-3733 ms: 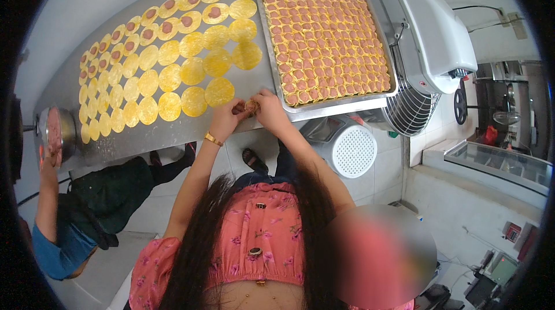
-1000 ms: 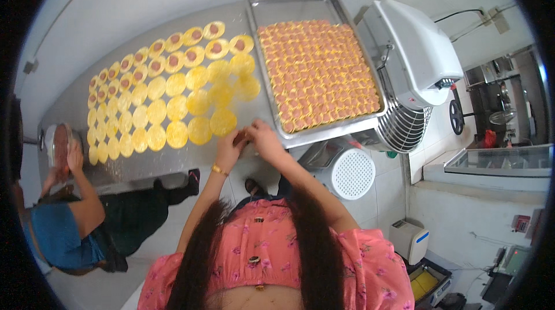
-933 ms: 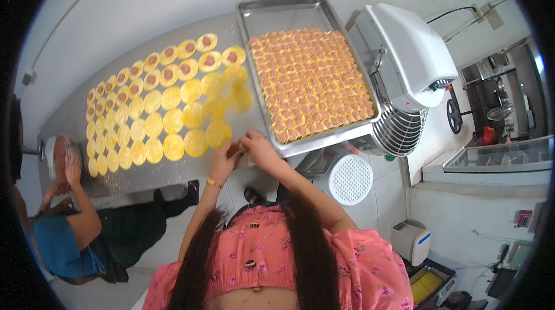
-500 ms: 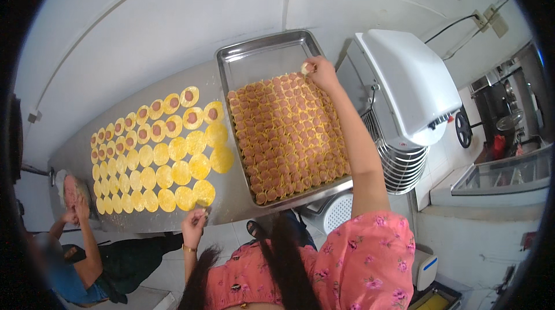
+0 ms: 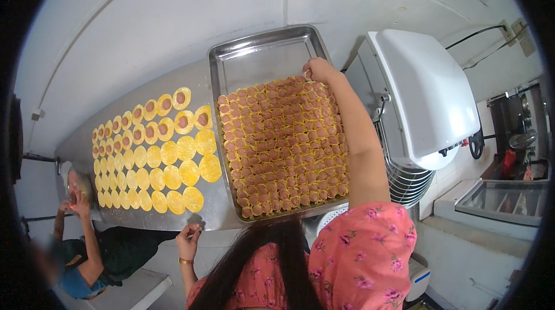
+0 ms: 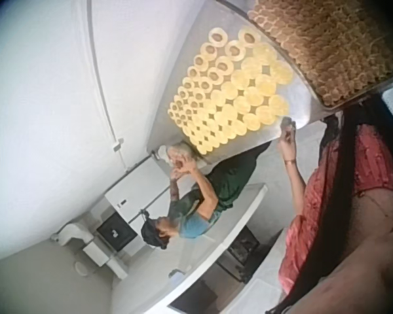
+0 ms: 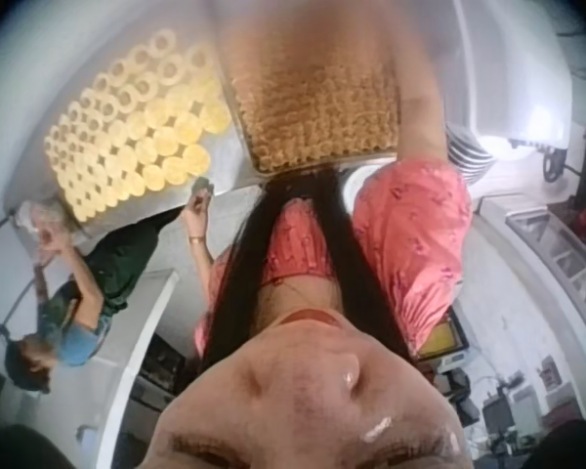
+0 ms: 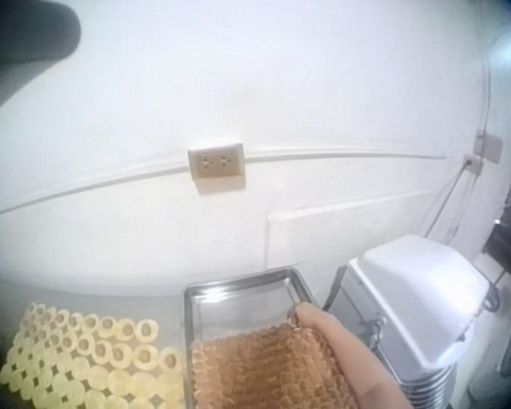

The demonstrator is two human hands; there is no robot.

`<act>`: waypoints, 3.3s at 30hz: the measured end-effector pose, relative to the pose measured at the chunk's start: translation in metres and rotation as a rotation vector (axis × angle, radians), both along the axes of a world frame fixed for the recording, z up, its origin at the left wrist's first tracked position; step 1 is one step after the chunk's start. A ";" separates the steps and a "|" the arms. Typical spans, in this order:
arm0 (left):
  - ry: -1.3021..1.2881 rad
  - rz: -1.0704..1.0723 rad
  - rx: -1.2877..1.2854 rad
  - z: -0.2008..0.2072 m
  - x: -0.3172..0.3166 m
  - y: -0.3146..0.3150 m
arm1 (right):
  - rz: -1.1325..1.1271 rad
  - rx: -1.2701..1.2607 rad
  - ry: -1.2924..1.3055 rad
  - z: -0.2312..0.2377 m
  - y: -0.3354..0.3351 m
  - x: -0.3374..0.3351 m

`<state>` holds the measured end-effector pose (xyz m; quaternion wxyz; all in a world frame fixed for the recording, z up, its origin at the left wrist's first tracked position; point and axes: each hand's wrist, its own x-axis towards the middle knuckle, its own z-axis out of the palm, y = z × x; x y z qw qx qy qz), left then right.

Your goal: The person places a filling into small yellow pastry shells and arranges them on a metal tray. Another person scoops filling from a bowl and places it into the shells. The finished pastries are placed on a tray.

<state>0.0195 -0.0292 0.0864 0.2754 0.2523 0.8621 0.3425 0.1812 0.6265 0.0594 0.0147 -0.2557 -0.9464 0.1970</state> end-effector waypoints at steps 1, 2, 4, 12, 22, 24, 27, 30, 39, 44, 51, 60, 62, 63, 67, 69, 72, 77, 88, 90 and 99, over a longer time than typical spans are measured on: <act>0.008 -0.005 -0.042 0.001 0.001 0.004 | 0.023 -0.006 0.017 0.002 0.000 0.001; 0.003 -0.013 -0.053 0.002 0.001 0.009 | 0.045 -0.011 0.033 0.003 0.000 0.002; -0.009 -0.018 -0.058 0.003 0.003 0.015 | 0.007 -0.097 -0.010 0.004 0.000 0.002; -0.052 -0.046 0.008 -0.001 0.009 0.023 | -0.122 -0.237 -0.011 0.000 0.002 0.001; -0.065 -0.040 -0.080 0.002 0.011 0.013 | -0.112 -0.336 -0.105 0.007 -0.003 -0.006; -0.080 -0.019 -0.098 -0.002 0.010 0.006 | -0.059 -0.316 -0.119 0.007 -0.003 -0.008; -0.066 -0.044 -0.027 -0.006 0.007 -0.004 | -0.155 -0.378 -0.044 0.011 -0.002 -0.012; -0.073 0.003 -0.013 -0.008 0.005 -0.012 | -0.336 0.084 0.085 0.017 -0.010 -0.043; 0.004 0.070 -0.028 -0.009 -0.006 -0.039 | 0.024 -0.131 0.345 -0.017 -0.182 -0.293; -0.008 0.269 -0.022 -0.006 -0.007 -0.089 | -0.326 -0.120 0.294 -0.045 -0.232 -0.346; -0.013 0.379 -0.015 -0.013 -0.026 -0.156 | -0.527 -0.595 0.387 -0.031 -0.241 -0.343; -0.057 0.229 0.125 -0.007 -0.091 -0.123 | -0.847 -1.172 0.837 -0.046 -0.220 -0.344; -0.185 0.214 0.249 -0.004 -0.101 -0.094 | -0.724 -1.214 0.942 -0.037 -0.233 -0.324; -0.272 0.204 0.301 -0.003 -0.104 -0.076 | -0.663 -1.235 0.995 -0.028 -0.245 -0.309; -0.385 0.085 0.506 -0.002 -0.093 0.004 | -0.496 -1.561 0.996 0.015 -0.317 -0.241; -0.650 0.125 0.623 -0.004 -0.084 0.035 | -0.486 -1.603 0.908 0.027 -0.363 -0.200; -0.923 0.135 0.739 -0.011 -0.073 0.054 | -0.328 -1.654 0.861 0.030 -0.431 -0.141; -0.864 -0.018 0.518 -0.042 -0.057 0.041 | -0.777 -1.597 0.698 0.004 -0.516 -0.080; -0.253 -0.342 0.290 -0.094 -0.032 0.041 | -0.858 -0.513 0.550 -0.071 -0.553 -0.044; -0.334 -0.300 0.342 -0.093 -0.031 0.038 | -0.848 -0.547 0.654 -0.066 -0.554 -0.041; -0.496 -0.386 0.403 -0.089 -0.025 0.035 | -0.654 -0.711 0.860 -0.052 -0.561 -0.030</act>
